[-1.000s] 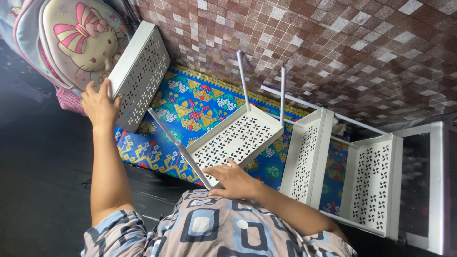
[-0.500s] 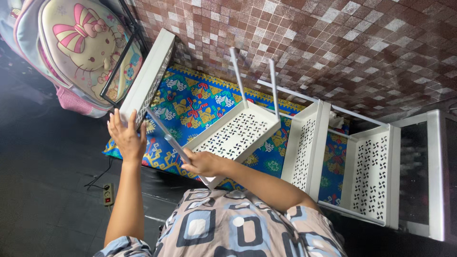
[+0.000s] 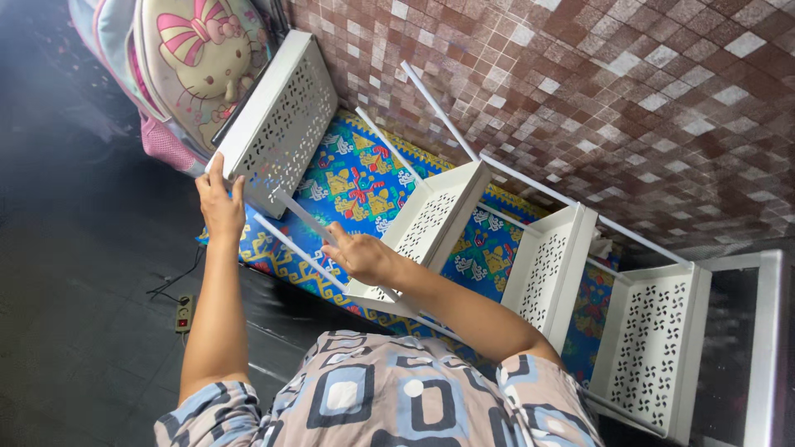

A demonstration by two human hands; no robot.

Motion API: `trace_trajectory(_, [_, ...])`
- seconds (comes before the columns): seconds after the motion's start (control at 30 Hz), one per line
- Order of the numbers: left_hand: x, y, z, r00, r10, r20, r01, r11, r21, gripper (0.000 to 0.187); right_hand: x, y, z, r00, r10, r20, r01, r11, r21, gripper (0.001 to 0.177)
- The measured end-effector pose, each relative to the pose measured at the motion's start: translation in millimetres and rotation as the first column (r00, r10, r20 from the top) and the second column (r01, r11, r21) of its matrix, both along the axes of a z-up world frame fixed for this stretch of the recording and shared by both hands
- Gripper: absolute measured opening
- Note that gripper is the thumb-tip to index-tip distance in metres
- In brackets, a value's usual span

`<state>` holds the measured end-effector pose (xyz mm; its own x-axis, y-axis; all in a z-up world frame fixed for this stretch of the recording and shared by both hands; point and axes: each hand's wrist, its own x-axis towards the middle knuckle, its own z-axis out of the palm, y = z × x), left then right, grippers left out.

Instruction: The person assembles a white plastic shelving unit by inserting perforated panels into a frame and securing them with white rods. They repeatedly lift, align, and insert panels and rods to build the structure on a patterned mat.

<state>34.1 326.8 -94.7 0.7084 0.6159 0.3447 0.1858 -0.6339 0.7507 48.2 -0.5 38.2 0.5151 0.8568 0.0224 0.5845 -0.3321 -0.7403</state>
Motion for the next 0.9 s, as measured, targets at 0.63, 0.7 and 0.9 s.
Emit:
trace_trajectory(0.63, [-72, -107, -18, 0.971, -0.074, 0.228, 0.156, 0.918, -0.365, 0.026, 22, 23, -18, 0.989, 0.048, 0.142, -0.023, 0.984, -0.176, 0.076])
trace_trajectory(0.7, [-85, -153, -33, 0.959, -0.235, 0.162, 0.285, 0.773, -0.566, 0.037, 25, -25, 0, 0.977, -0.021, 0.212, 0.038, 0.996, -0.078, 0.07])
trace_trajectory(0.9, [-86, -229, -78, 0.617, -0.786, -0.049, 0.689, 0.568, -0.45, 0.058, -12, -186, 11, 0.957, -0.287, 0.049, 0.273, 0.825, -0.495, 0.067])
